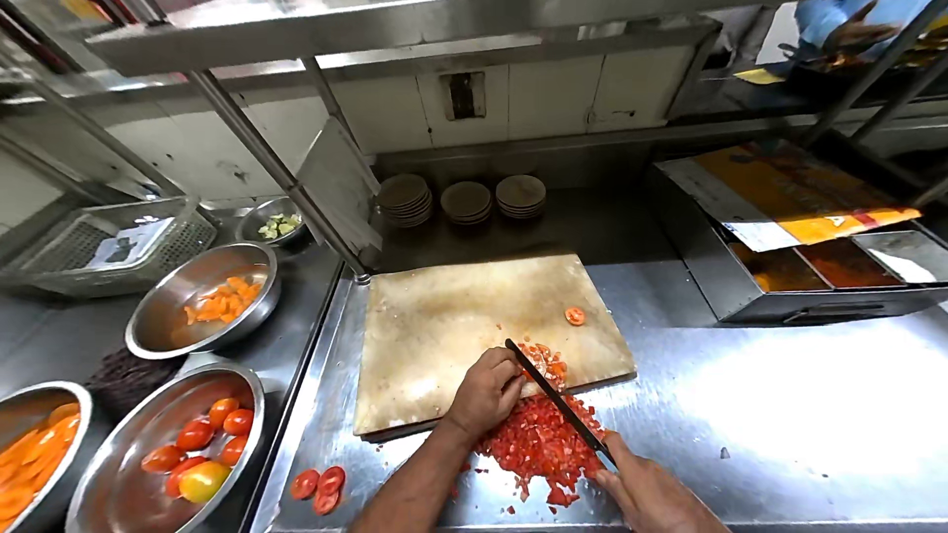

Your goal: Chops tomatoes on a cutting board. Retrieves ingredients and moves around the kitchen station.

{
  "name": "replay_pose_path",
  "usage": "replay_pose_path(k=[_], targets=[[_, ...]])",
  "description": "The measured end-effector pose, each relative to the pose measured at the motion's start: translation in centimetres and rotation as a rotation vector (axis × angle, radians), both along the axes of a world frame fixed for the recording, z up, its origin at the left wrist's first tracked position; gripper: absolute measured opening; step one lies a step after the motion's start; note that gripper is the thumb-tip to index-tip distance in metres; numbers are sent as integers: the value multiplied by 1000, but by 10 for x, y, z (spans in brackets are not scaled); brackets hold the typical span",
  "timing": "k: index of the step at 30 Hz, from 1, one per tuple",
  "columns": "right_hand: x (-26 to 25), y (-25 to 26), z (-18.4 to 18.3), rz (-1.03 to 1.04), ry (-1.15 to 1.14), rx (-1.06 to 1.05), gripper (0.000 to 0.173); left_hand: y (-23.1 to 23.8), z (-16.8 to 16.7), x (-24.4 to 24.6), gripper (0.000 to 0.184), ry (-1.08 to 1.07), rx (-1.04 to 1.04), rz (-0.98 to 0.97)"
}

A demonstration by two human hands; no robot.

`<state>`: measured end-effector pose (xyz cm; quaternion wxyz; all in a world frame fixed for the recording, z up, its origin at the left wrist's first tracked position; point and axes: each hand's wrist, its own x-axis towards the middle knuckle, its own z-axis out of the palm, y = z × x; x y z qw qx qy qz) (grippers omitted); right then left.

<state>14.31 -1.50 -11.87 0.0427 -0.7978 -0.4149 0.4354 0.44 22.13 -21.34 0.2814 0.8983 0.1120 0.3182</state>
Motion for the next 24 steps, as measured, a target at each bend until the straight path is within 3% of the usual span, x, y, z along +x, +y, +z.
replay_pose_path(k=[7,17,22,24], targets=[[-8,64,-25,1,-14,68,44,-1,-2,1,19,15,-5,-4],[-2,30,-39,-29,-6,72,49,0,11,-14,24,119,72,-48],[-9,41,27,122,-106,-99,42,8,5,-28,21,99,101,-104],[-21,47,30,94,-103,-120,42,9,3,-26,21,83,104,-113]])
